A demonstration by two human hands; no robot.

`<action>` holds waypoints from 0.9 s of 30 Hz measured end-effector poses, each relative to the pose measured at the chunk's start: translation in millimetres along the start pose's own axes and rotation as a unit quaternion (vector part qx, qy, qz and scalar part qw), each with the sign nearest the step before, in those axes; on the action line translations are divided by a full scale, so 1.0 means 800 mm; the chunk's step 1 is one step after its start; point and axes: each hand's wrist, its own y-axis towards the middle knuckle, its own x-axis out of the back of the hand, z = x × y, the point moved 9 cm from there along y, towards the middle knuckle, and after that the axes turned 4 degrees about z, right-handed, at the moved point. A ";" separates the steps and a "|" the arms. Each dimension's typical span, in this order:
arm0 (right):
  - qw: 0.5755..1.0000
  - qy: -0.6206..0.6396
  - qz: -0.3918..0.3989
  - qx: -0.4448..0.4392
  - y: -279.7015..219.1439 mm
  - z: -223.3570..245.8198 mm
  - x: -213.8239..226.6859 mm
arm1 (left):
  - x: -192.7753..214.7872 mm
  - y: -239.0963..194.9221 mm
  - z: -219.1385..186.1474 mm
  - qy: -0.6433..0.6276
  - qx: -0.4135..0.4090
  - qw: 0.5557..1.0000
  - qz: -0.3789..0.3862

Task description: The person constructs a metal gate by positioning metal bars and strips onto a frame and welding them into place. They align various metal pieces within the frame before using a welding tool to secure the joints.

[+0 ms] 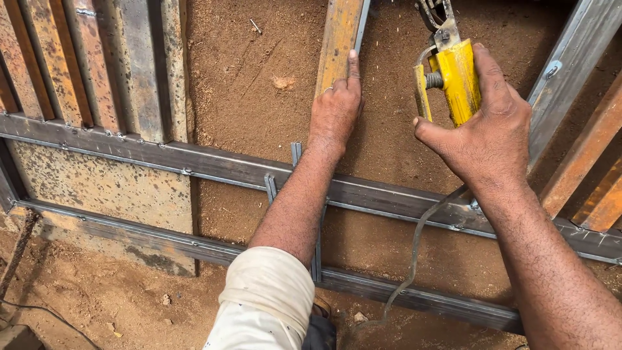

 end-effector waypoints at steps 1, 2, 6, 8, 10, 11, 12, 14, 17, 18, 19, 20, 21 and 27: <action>1.000 0.000 0.000 0.000 0.000 -0.001 0.000 | 0.000 0.000 0.000 0.000 0.000 1.000 0.000; 1.000 -0.002 -0.002 0.005 0.000 0.000 0.000 | 0.001 0.000 -0.001 0.002 -0.001 1.000 -0.007; 1.000 0.008 -0.001 0.008 -0.001 0.001 0.000 | 0.009 0.000 0.000 -0.040 0.007 0.999 -0.009; 1.000 0.006 -0.006 0.010 0.001 0.002 -0.001 | 0.002 0.002 0.001 -0.030 0.003 0.999 -0.017; 1.000 0.004 -0.009 0.012 0.001 0.002 -0.001 | -0.002 0.002 0.001 -0.019 -0.001 1.000 -0.025; 1.000 0.008 -0.009 0.009 0.001 0.001 0.000 | -0.005 0.003 0.000 -0.013 -0.001 1.000 -0.015; 1.000 0.012 -0.009 0.007 0.001 0.001 0.000 | -0.008 0.004 -0.001 -0.007 -0.001 1.000 -0.005; 1.000 0.015 -0.004 0.000 0.002 0.000 -0.001 | -0.008 0.003 0.001 -0.008 -0.001 1.000 -0.003; 1.000 0.018 -0.003 -0.006 0.002 -0.001 -0.002 | -0.003 0.001 0.001 -0.008 -0.006 1.000 -0.008; 1.000 0.019 -0.005 -0.004 0.002 -0.001 -0.002 | 0.000 0.001 0.000 -0.007 -0.009 1.000 -0.017; 1.000 0.019 -0.005 -0.005 0.001 -0.001 -0.002 | 0.004 0.001 -0.001 -0.006 -0.010 1.000 -0.017; 1.000 0.014 -0.004 -0.007 0.001 -0.001 -0.003 | 0.003 0.002 -0.001 -0.003 -0.007 1.000 0.003; 1.000 0.009 -0.002 -0.008 0.001 -0.001 -0.004 | 0.002 0.001 0.000 0.000 -0.004 1.000 0.023; 1.000 0.016 -0.005 -0.001 0.000 -0.003 -0.003 | 0.008 -0.001 0.001 -0.043 0.005 0.999 0.013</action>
